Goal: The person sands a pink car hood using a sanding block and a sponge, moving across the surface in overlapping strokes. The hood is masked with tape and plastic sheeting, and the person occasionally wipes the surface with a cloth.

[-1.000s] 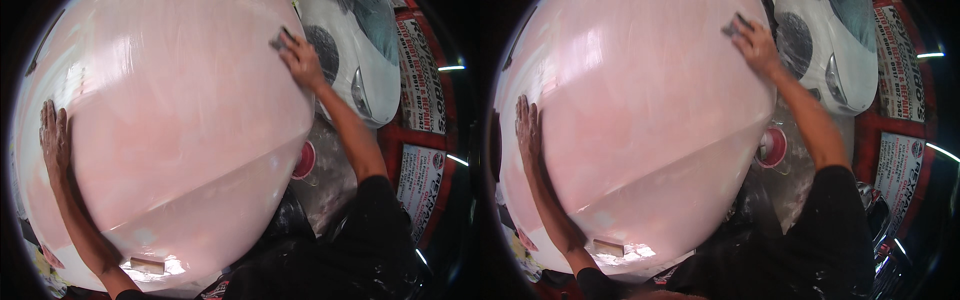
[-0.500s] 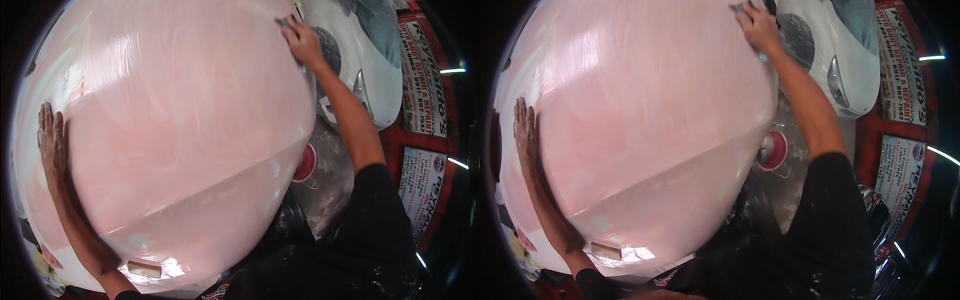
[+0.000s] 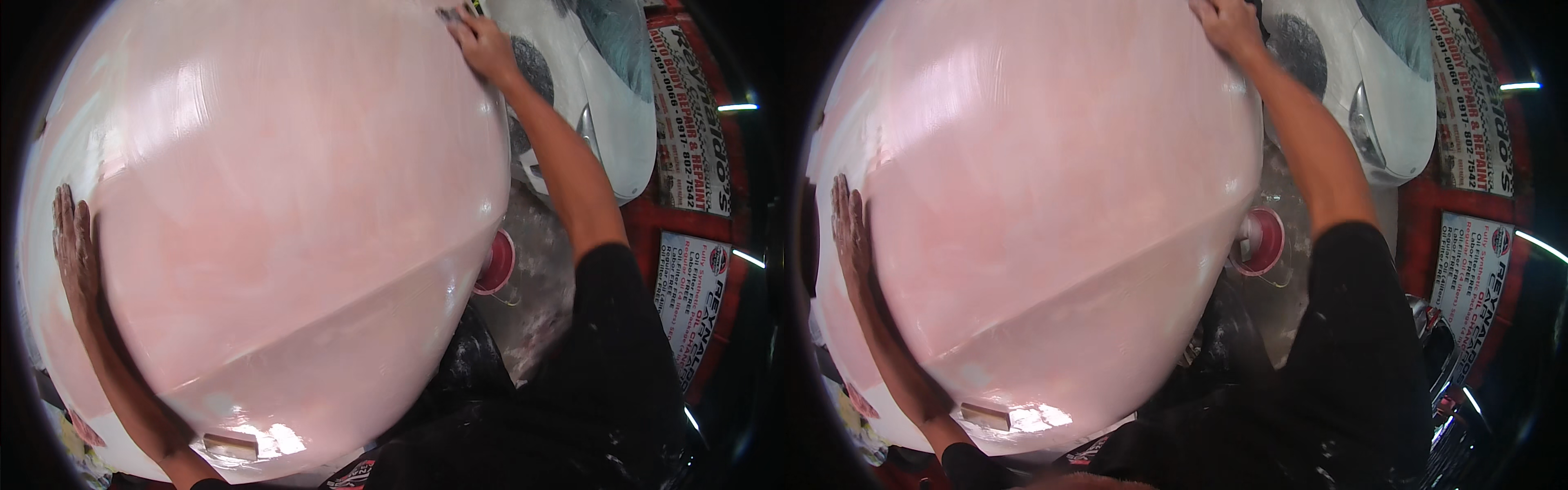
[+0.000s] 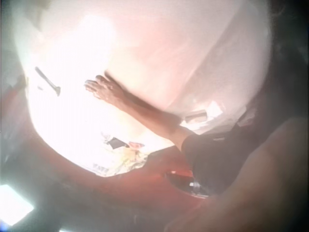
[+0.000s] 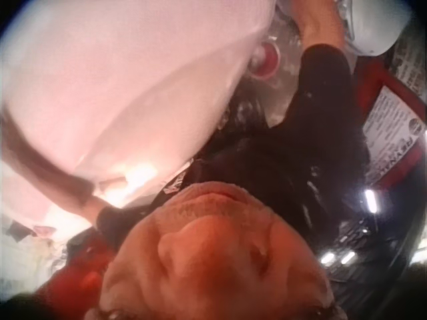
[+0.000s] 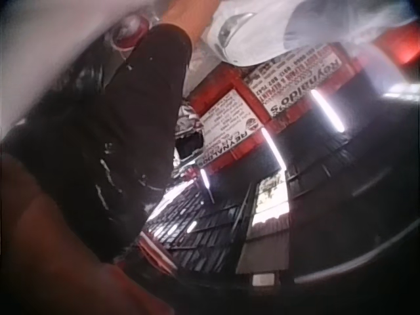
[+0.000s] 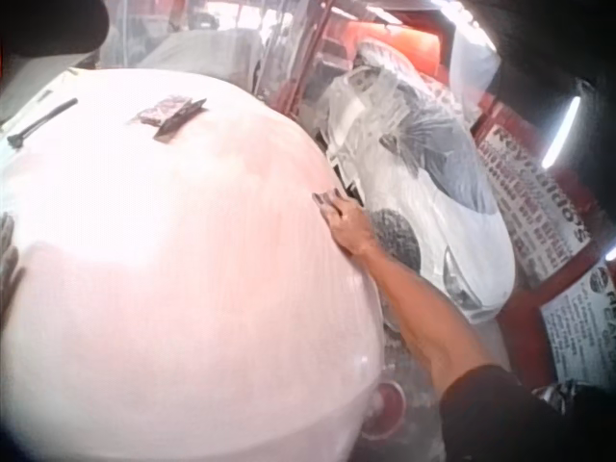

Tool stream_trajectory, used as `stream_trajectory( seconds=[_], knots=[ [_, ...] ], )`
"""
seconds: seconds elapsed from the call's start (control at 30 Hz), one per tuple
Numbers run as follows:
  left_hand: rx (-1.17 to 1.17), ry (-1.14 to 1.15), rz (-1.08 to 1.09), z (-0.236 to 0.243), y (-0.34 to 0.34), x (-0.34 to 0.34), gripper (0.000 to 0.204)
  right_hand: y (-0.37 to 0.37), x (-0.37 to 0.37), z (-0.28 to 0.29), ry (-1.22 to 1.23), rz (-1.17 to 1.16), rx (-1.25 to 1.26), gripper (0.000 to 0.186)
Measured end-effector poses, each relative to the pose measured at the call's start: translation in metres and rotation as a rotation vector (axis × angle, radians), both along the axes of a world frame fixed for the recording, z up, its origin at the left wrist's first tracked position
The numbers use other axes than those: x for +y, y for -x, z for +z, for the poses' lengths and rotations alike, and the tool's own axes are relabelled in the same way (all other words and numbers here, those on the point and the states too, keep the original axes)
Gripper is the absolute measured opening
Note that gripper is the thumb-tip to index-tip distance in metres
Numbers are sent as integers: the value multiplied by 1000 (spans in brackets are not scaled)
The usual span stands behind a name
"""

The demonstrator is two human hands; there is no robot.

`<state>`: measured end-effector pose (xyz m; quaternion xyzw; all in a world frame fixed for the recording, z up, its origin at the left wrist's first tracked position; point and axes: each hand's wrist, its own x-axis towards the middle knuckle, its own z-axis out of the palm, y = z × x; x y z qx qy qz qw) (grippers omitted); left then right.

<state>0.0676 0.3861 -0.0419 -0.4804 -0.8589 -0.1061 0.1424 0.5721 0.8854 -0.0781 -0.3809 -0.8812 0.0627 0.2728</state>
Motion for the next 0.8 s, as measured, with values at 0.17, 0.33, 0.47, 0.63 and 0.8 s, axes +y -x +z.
stream_trajectory(
  seconds=[0.17,0.33,0.47,0.63,0.8],
  knots=[
    [22,47,33,10,11,-15,68,-7,-86,11,164,-16,-63,47],
    [88,103,72,20,10,-30,72,-49,-155,0,-33,233,-48,46],
    [-36,-3,-17,10,5,0,73,4,4,1,-70,16,-4,46],
    [-67,9,14,20,4,-9,73,1,-67,17,214,-69,-83,47],
    [-53,17,32,25,1,-25,71,-72,-158,-6,-48,293,-37,48]
  ],
)
